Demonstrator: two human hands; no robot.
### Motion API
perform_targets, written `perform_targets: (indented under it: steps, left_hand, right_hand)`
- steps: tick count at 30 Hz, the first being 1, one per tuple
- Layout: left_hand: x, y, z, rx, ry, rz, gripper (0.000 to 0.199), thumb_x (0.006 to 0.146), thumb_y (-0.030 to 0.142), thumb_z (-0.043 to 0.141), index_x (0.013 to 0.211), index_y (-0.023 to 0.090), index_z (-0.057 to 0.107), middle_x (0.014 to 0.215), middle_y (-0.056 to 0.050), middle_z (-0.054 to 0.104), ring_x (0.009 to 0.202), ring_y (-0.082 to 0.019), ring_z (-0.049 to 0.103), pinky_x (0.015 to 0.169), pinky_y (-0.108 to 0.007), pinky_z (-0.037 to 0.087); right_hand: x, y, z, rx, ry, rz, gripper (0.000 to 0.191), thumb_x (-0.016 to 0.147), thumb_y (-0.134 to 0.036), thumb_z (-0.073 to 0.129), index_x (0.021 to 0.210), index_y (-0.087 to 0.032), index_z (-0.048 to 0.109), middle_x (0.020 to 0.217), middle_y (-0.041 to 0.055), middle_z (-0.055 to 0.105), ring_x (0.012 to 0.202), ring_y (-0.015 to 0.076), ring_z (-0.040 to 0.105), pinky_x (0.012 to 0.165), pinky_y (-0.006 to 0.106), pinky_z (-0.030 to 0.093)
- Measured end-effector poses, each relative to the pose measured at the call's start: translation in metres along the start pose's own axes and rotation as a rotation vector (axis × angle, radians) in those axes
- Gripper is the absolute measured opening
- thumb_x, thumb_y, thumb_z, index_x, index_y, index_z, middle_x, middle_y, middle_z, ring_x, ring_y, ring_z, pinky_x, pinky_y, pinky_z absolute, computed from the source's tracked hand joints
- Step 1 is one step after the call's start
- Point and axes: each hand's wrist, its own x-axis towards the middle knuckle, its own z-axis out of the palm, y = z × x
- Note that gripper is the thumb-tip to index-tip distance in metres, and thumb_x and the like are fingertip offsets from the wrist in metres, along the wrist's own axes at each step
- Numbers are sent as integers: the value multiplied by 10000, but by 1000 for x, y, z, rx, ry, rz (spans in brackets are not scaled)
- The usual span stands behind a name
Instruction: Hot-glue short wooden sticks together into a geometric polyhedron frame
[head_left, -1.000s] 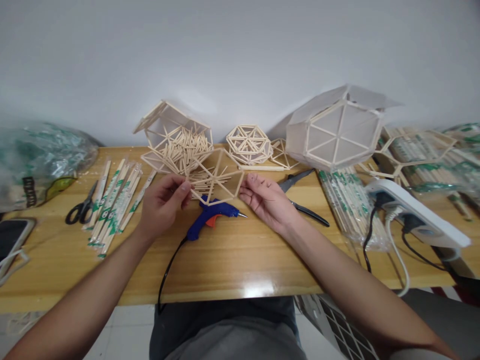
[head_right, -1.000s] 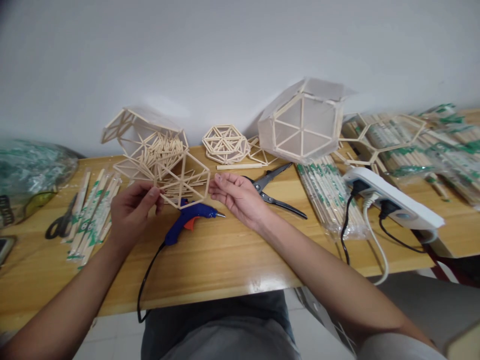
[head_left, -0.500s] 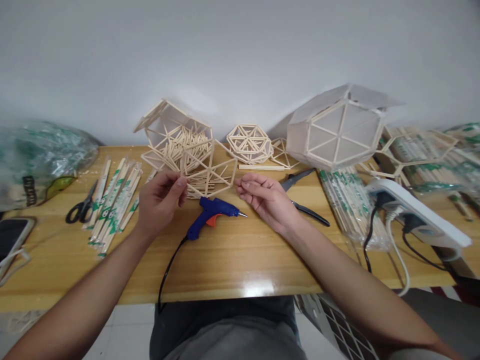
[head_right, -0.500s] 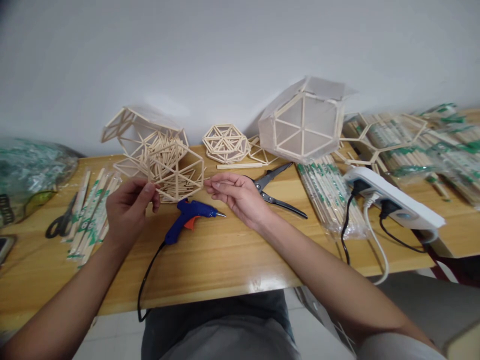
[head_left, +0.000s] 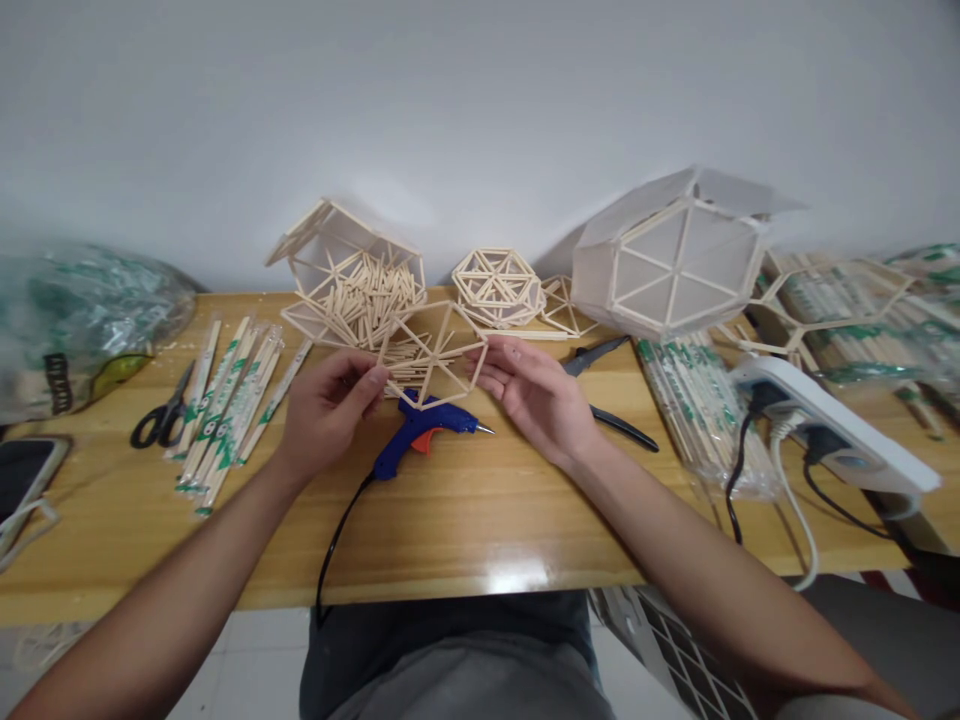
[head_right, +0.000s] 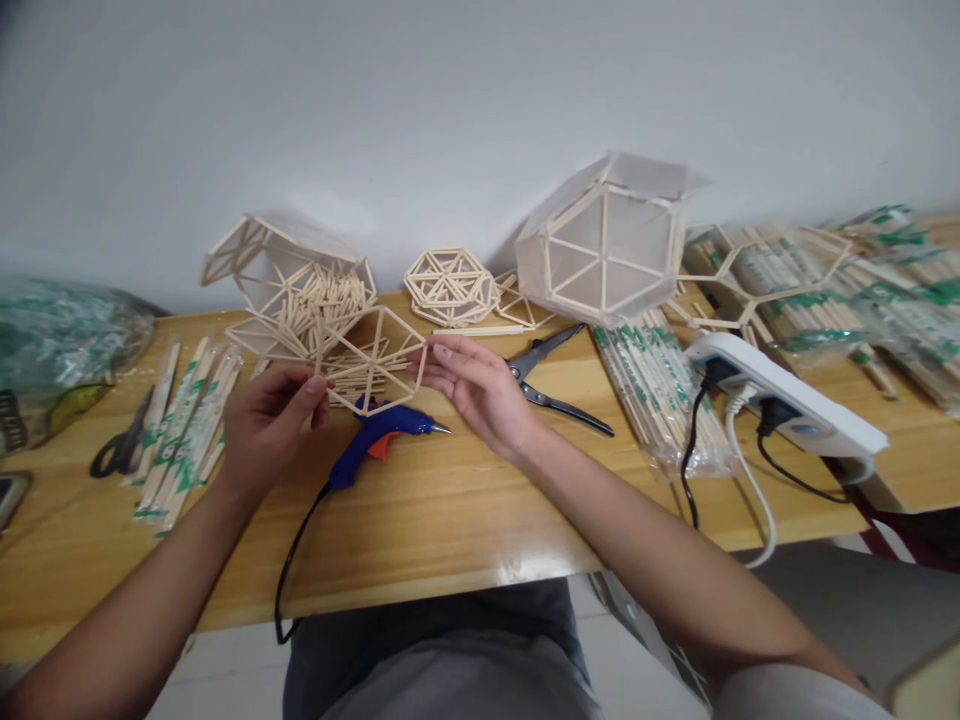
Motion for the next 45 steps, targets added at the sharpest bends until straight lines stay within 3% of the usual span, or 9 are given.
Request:
perform_targets:
  steps: [6, 11, 16, 21, 25, 30, 34, 45]
  left_hand:
    - [-3, 0, 1, 68, -70, 9, 242, 1060, 421, 745, 931, 216, 741, 704, 9, 690, 610, -139, 622, 562, -256, 503]
    - [-4, 1, 2, 84, -111, 1, 236, 1067, 398, 730, 921, 213, 739, 702, 8, 700, 613, -140, 636, 572, -254, 511]
    - [-3, -3, 3, 37, -63, -3, 196, 1077, 381, 713, 955, 228, 721, 688, 18, 680, 574, -135, 622, 558, -257, 515]
    - [-5, -3, 3, 23, -59, 8, 241, 1095, 458, 690, 1044, 232, 756, 693, 16, 685, 578, -141, 628, 556, -261, 513]
    - [-8, 0, 3, 39, -114, 64, 321, 1090, 520, 688, 1107, 224, 811, 791, -23, 765, 663, -165, 697, 607, -277, 552]
    - [-8, 4, 3, 168, -188, 188, 166, 1008, 400, 823, 1004, 235, 842, 842, -20, 827, 695, -166, 733, 657, -282, 569]
    - [-7, 5, 4, 226, -237, 245, 118, 1002, 316, 830, 916, 236, 828, 814, -7, 828, 683, -154, 732, 665, -278, 549]
    - [-8, 0, 4, 220, -180, 160, 159, 1027, 347, 792, 925, 225, 780, 766, 7, 778, 684, -155, 702, 676, -281, 551]
  right_hand:
    - [1, 8, -4, -88, -99, 46, 311, 869, -377, 981, 1133, -248, 881, 1128, 53, 900, 992, 195, 848, 1020, 344, 662]
    - [0, 14, -5, -146, -89, 51, 290, 887, -404, 979, 1116, -251, 886, 1061, 32, 908, 950, 176, 859, 1005, 326, 675]
    - [-1, 13, -3, -84, -122, 67, 328, 906, -452, 965, 1132, -231, 876, 1145, 75, 907, 1026, 222, 870, 1086, 418, 679]
    - [0, 14, -6, -80, -136, 81, 307, 901, -407, 977, 1134, -234, 878, 1127, 69, 908, 996, 215, 878, 1017, 375, 705]
    - [1, 13, -6, -41, -105, 79, 325, 886, -405, 988, 1137, -236, 870, 1122, 60, 907, 1041, 227, 878, 1059, 395, 704]
    - [1, 13, -4, -56, -73, 43, 336, 876, -429, 993, 1127, -251, 858, 1112, 54, 906, 1088, 244, 871, 1100, 444, 695]
    - [1, 16, -5, -76, -74, -2, 312, 886, -427, 987, 1115, -261, 857, 1082, 45, 906, 1029, 224, 872, 1071, 429, 699]
    - [-2, 14, -3, -157, -78, 16, 311, 847, -442, 1014, 1034, -249, 857, 1004, 32, 895, 911, 188, 842, 946, 346, 687]
